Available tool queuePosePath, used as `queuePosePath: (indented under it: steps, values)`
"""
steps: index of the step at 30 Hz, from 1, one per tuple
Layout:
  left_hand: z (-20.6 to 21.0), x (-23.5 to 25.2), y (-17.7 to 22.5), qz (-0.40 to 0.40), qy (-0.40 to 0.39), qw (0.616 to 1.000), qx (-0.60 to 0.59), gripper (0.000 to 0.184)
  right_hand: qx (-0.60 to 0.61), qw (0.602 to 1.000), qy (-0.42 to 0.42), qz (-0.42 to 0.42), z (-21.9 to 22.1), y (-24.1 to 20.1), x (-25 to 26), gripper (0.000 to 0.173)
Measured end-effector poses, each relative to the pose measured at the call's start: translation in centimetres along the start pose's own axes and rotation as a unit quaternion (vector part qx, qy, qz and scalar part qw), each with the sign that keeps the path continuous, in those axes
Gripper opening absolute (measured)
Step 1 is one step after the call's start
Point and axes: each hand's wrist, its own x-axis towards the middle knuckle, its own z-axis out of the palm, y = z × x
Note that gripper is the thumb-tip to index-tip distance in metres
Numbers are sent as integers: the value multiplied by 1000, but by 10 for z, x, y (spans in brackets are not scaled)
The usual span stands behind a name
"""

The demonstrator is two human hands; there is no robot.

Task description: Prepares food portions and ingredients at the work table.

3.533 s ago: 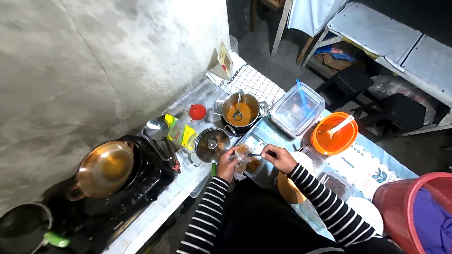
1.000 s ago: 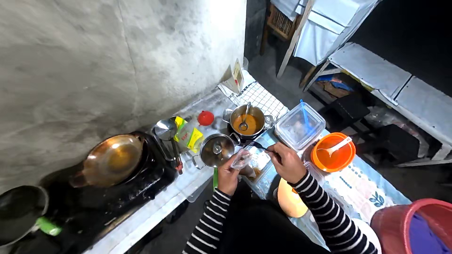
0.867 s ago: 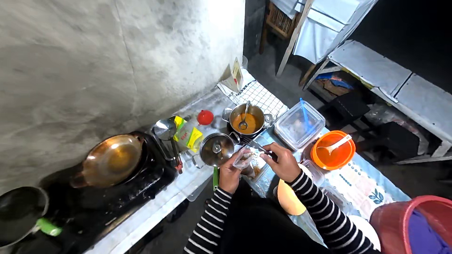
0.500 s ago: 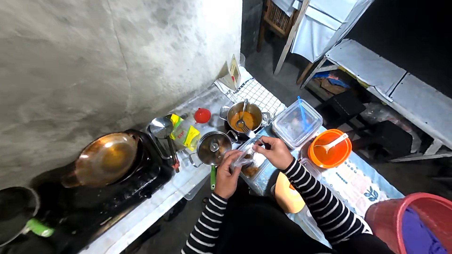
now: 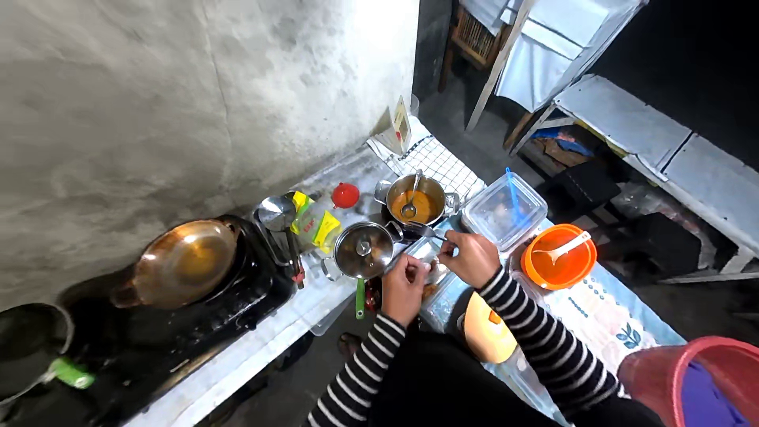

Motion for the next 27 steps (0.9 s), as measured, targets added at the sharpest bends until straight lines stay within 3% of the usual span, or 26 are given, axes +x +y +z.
queuePosePath:
  steps: [8, 17, 21, 23, 25, 27]
  values:
    - [5, -15, 1, -26, -11, 1000, 0, 20, 19, 999, -30, -17, 9, 10, -6, 34]
    - [3, -13, -10, -80, -27, 996, -4, 25, -8, 998, -59, 7, 11, 9, 2, 29]
    - [-2, -10, -9, -74, 8, 992, -100, 19, 15, 999, -31, 4, 12, 9, 6, 25]
    - [-1, -7, -4, -124, 20, 960, -250, 15, 46, 998, -39, -10, 16, 14, 8, 28]
    - [-2, -1, 6, -196, 21, 887, -417, 11, 83, 995, -46, -22, 20, 18, 9, 30]
    - [-1, 2, 11, -240, 17, 837, -491, 9, 99, 994, -44, -29, 23, 20, 5, 26]
